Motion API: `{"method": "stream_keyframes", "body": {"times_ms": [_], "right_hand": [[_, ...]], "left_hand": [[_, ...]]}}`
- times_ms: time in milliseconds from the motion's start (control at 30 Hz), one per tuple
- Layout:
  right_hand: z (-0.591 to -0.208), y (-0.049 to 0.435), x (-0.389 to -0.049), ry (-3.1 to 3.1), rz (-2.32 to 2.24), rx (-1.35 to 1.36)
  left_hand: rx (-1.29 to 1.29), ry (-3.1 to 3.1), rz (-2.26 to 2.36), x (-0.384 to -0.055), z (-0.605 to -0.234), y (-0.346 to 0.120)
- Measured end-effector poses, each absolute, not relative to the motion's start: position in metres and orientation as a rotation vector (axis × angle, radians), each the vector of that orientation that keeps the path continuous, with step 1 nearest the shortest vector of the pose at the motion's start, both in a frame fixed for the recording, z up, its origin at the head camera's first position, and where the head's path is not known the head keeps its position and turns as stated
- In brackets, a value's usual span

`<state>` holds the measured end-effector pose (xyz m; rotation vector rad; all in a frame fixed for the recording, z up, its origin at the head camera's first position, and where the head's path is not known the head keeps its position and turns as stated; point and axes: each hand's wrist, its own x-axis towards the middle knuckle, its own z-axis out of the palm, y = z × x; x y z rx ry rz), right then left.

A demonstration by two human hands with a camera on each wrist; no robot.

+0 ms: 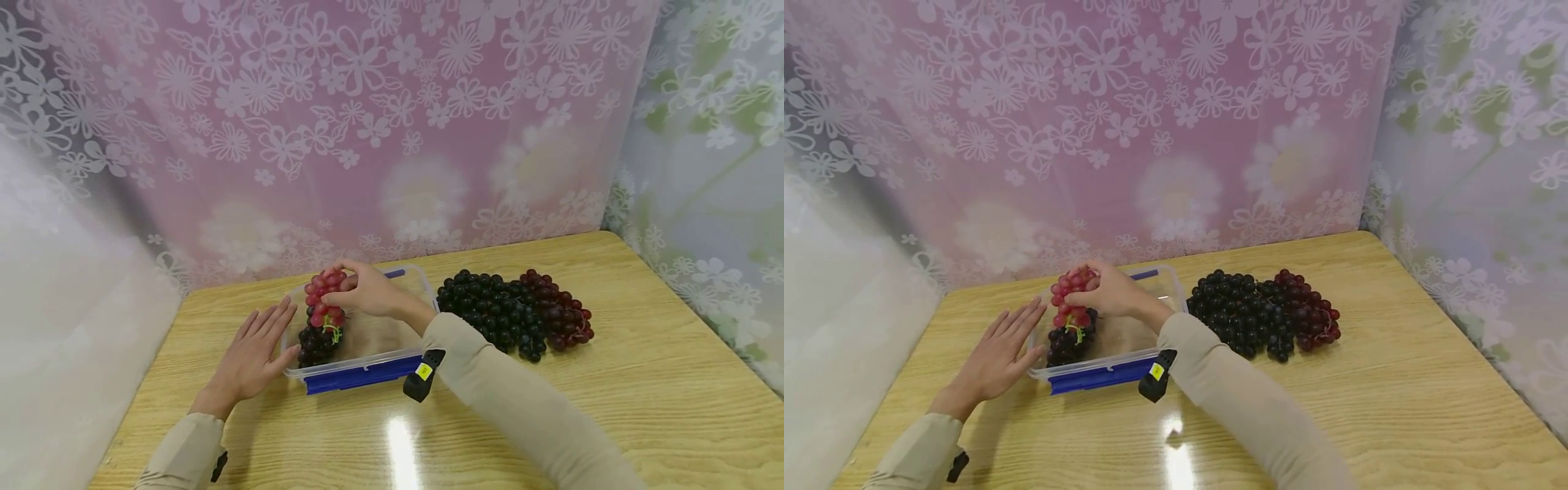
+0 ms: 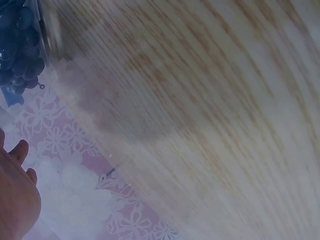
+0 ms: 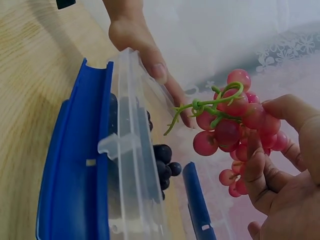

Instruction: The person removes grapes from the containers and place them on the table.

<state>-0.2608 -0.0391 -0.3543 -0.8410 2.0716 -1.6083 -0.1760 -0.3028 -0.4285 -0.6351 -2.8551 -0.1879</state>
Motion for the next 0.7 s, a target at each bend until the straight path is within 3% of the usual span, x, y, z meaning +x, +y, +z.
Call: {"method": "stream_keyframes", "body": {"times_ms": [700], "right_hand": [[-0.324,0.048,-0.282,2.220,-1.591,-0.893]], "left_hand": [[-0.645,-2.814,-0.250,-0.177,-0.432,-0.303]]}}
